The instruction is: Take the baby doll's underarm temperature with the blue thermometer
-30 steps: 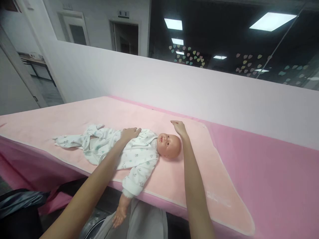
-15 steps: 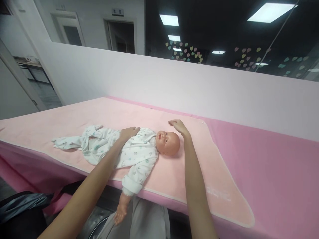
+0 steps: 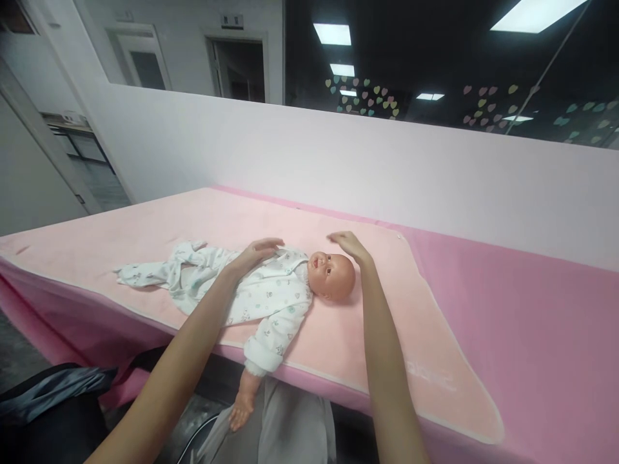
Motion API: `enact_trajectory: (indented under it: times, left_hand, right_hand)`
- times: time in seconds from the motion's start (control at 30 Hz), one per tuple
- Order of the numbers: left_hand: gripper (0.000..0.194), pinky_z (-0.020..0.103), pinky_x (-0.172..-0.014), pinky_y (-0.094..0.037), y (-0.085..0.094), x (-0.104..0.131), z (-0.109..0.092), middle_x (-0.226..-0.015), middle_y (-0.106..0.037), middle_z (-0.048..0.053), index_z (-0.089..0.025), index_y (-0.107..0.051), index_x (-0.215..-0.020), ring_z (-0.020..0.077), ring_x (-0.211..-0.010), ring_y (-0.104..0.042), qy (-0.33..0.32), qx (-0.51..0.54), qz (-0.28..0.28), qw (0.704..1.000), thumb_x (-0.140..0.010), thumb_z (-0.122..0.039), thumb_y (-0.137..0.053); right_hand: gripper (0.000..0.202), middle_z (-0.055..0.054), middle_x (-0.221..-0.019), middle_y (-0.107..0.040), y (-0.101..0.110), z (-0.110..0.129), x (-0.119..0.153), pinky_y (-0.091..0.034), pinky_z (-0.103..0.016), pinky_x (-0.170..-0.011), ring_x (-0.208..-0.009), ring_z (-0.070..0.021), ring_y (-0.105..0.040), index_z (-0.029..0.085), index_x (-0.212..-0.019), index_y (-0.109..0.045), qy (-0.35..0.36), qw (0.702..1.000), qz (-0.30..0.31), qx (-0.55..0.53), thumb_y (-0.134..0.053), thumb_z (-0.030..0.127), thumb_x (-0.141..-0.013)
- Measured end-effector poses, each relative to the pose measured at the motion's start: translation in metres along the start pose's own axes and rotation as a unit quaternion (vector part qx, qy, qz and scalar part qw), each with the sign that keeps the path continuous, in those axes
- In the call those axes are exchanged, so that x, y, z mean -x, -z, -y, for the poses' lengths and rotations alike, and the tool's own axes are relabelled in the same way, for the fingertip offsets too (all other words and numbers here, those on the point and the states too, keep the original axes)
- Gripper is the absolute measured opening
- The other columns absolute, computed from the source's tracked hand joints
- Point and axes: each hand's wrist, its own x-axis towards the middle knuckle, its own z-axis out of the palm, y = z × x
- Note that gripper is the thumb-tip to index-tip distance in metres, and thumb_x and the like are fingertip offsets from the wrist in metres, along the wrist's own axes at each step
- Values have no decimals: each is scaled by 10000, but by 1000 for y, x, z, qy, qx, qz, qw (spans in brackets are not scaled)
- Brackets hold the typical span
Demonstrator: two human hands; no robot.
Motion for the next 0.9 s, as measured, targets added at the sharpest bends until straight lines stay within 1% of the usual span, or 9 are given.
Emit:
enact_trajectory:
  times: [0.07, 0.13, 0.3, 0.37, 0.47, 0.57, 0.67, 0.8, 0.9]
  left_hand:
    - [431, 325, -866, -446, -3, 3, -5, -1069, -671, 82, -189, -700, -998, 244, -1006, -590, 10, -52, 121, 991, -602, -347, -763]
    - [360, 320, -854, -444, -7, 4, -6, -1002, -689, 75, -189, -724, -913, 242, -980, -597, 8, -101, 165, 981, -590, -339, -773]
    - [241, 298, -753, -436, -12, 4, -4, -779, -680, 51, -160, -706, -708, 199, -795, -596, 13, -102, 109, 989, -658, -396, -698]
    - [268, 277, -704, -422, -10, 5, -4, -721, -648, 26, -157, -678, -701, 174, -734, -571, 39, -66, 61, 995, -677, -423, -674]
    - [314, 251, -646, -396, -8, 6, -2, -679, -602, 2, -157, -631, -723, 148, -680, -535, 79, 25, -50, 995, -689, -469, -645]
    - [330, 238, -650, -391, -6, 4, 2, -712, -601, 3, -153, -617, -761, 143, -699, -533, 102, 99, -94, 985, -644, -454, -682]
    - [311, 232, -660, -392, -6, 3, 3, -734, -606, 6, -148, -615, -775, 137, -708, -537, 109, 131, -90, 981, -637, -415, -697]
    - [265, 238, -661, -399, -8, 5, 0, -739, -612, 8, -149, -606, -774, 138, -703, -545, 101, 150, -74, 981, -651, -366, -695]
    - [257, 233, -653, -397, -9, 6, -3, -726, -605, -2, -152, -595, -775, 130, -687, -541, 94, 169, -62, 979, -664, -362, -694]
  right_hand:
    - [220, -64, -967, -715, -3, 2, 4, -476, -329, -895, -947, -212, -641, 142, -863, -714, -37, 991, 131, 12, -596, 282, -741]
    - [234, -80, -937, -718, -3, 1, 3, -487, -321, -860, -897, -206, -653, 133, -862, -713, -46, 990, 130, 17, -588, 288, -740]
    - [268, -84, -987, -694, -1, 1, -3, -455, -288, -861, -909, -175, -635, 134, -880, -697, 2, 998, -37, 50, -510, 287, -762]
    - [236, -49, -890, -698, -1, 5, 0, -449, -259, -802, -856, -165, -624, 146, -788, -692, 10, 995, -11, 99, -507, 288, -749]
    - [222, -4, -630, -639, -5, 18, 10, -407, -237, -632, -649, -145, -569, 160, -597, -630, -14, 968, 101, 228, -511, 283, -738]
    - [296, -23, -563, -600, -18, 37, 19, -366, -250, -603, -591, -145, -532, 165, -566, -600, 18, 936, 47, 348, -446, 264, -798]
    - [321, -89, -752, -674, -49, 56, 25, -391, -275, -748, -763, -187, -592, 163, -674, -653, 124, 900, -30, 417, -399, 251, -851]
    - [293, -122, -1235, -579, -104, 64, 32, -302, -381, -1007, -1161, -246, -483, 168, -855, -692, 232, 842, 69, 483, -407, 236, -874]
    - [318, -169, -1418, -383, -131, 56, 34, -260, -488, -1028, -1274, -305, -362, 127, -1037, -646, 222, 805, 57, 547, -373, 199, -890]
